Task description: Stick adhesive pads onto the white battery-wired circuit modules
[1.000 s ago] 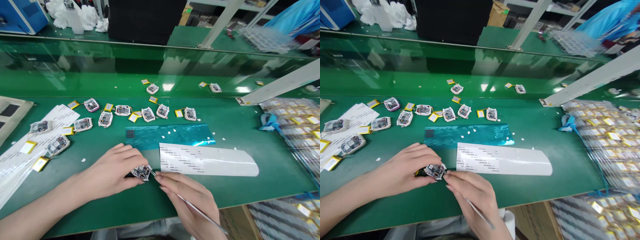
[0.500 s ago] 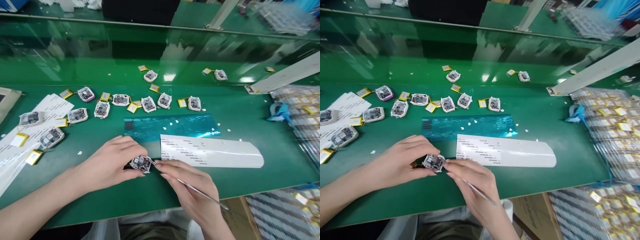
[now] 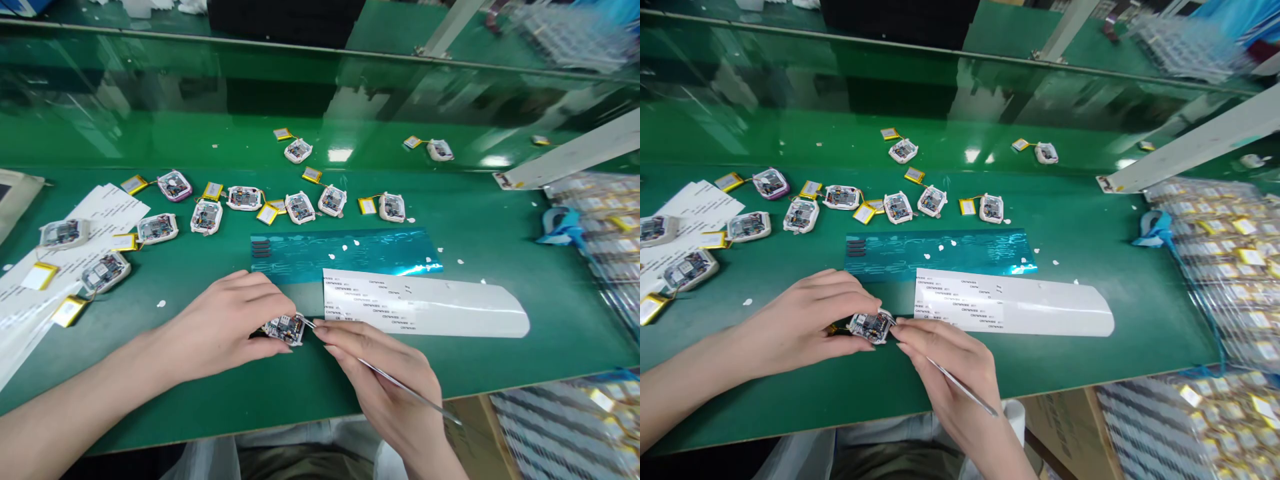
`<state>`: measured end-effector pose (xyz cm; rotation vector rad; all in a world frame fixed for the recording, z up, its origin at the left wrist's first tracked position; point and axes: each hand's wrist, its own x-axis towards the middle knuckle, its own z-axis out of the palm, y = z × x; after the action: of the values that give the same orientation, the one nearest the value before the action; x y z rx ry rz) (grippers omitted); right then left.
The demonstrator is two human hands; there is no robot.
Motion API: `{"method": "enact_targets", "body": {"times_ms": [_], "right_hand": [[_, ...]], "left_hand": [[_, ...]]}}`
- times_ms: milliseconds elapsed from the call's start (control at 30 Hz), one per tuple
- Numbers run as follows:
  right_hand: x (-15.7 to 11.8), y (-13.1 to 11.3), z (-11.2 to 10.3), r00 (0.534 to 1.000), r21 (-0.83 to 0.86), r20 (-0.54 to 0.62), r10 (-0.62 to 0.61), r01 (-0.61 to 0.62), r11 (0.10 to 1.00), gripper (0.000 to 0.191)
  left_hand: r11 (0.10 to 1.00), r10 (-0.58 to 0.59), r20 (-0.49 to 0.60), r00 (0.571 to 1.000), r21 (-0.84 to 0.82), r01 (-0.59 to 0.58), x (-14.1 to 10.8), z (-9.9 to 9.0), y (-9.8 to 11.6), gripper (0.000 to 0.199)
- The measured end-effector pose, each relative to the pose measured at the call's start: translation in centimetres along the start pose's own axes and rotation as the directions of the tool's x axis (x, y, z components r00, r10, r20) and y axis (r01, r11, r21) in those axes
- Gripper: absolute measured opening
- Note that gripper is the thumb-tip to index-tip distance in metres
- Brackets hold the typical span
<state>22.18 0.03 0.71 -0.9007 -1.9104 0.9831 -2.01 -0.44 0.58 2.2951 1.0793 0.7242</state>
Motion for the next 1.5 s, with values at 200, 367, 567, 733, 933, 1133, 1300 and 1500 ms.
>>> {"method": "enact_targets", "body": {"times_ms": [200,367,567,733,933,1133,1300,1500], "right_hand": [[-0.1,-0.2,0.2,1.0,-0.011,0.003,0.009,-0.009,1.0,0.032],[-0.2,-0.3,0.3,1.0,-0.008,0.001,-0.006,0.006,1.0,0.032],[-0.8,-0.5,0.1,0.997,-0.046,-0.08,-0.004,0.0,0.999,0.03],[-1.0,-0.3,0.2,0.986,-0.049,-0.169,0.003,-0.011,0.999,0.029],[-0.6,0.3,0.3,0.984,-0.055,-0.178,-0.027,0.017,0.998,0.027],[-0.1,0.3,0.5,0.996,-0.026,-0.088,0.0,-0.002,1.0,0.027],[0.6,0.0,0.5,0.999,0.021,-0.039,0.003,-0.002,1.0,0.027],[0.7,0.1,0.3,0.995,0.011,-0.078,0.055,-0.054,0.998,0.022]], "left_hand": [[0.969,0.154,-0.055,0.986,0.204,-0.14,-0.4,0.1,0.0,0.018],[0.927,0.204,-0.038,0.978,0.33,-0.18,-0.6,0.0,0.3,0.02],[0.906,0.217,0.025,0.976,0.368,-0.211,-0.3,-0.3,0.5,0.02],[0.878,0.233,0.105,0.967,0.404,-0.255,0.3,-0.6,0.7,0.019],[0.89,0.267,-0.018,0.964,0.387,-0.239,-0.1,0.1,-0.3,0.022],[0.951,0.173,-0.052,0.984,0.268,-0.153,-0.3,0.0,-0.8,0.023],[0.948,0.219,-0.064,0.974,0.251,-0.197,-0.1,-0.3,-0.5,0.019],[0.924,0.239,-0.014,0.971,0.31,-0.224,-0.2,-0.5,-0.5,0.018]]}}
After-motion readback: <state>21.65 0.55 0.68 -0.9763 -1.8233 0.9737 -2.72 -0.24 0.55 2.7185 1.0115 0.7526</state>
